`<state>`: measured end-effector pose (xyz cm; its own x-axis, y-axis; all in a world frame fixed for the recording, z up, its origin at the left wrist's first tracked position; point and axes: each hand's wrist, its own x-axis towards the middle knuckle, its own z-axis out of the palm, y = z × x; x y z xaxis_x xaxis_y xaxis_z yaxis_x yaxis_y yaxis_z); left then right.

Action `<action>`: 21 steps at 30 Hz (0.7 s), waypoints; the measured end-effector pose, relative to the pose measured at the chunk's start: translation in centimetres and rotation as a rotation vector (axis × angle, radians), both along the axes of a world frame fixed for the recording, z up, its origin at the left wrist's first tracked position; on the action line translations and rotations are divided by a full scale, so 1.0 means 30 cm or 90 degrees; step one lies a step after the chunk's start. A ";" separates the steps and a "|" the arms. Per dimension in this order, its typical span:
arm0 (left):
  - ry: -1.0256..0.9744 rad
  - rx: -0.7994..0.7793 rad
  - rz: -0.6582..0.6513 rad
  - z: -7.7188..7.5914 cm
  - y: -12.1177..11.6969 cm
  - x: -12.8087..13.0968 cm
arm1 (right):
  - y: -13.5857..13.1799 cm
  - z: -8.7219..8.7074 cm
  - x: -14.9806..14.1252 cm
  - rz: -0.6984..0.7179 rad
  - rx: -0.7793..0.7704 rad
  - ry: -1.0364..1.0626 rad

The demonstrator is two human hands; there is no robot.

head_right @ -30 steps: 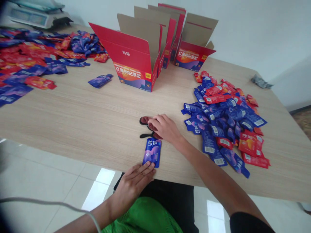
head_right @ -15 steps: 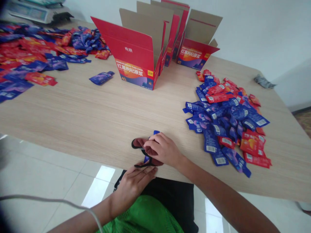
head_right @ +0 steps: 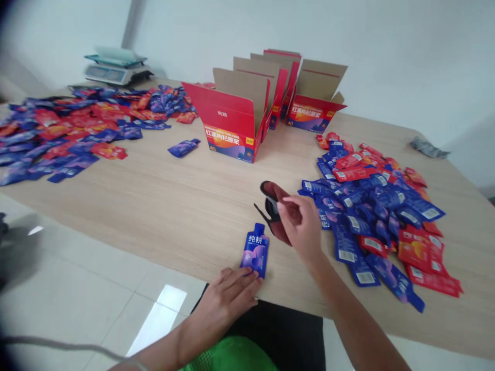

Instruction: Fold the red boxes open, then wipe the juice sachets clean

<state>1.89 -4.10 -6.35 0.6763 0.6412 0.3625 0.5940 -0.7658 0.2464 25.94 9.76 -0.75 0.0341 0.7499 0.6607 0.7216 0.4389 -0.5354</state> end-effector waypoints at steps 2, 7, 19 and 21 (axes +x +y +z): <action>0.030 0.021 0.004 0.018 -0.004 -0.002 | -0.093 -0.015 0.048 -0.078 -0.037 0.069; 0.138 0.106 0.095 -0.014 -0.024 0.027 | -0.269 -0.146 0.165 -0.168 -0.193 0.177; -0.061 0.206 -0.037 0.050 0.020 -0.131 | -0.300 -0.229 0.232 -0.245 -0.328 0.470; -0.121 0.162 -0.026 0.131 0.069 -0.214 | -0.289 -0.241 0.258 -0.251 -0.345 0.483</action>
<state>-4.54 -2.03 -2.43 0.6052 0.4874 0.6293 0.5227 -0.8396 0.1477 33.70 1.08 -7.99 0.6140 0.7867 -0.0646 0.1492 -0.1961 -0.9692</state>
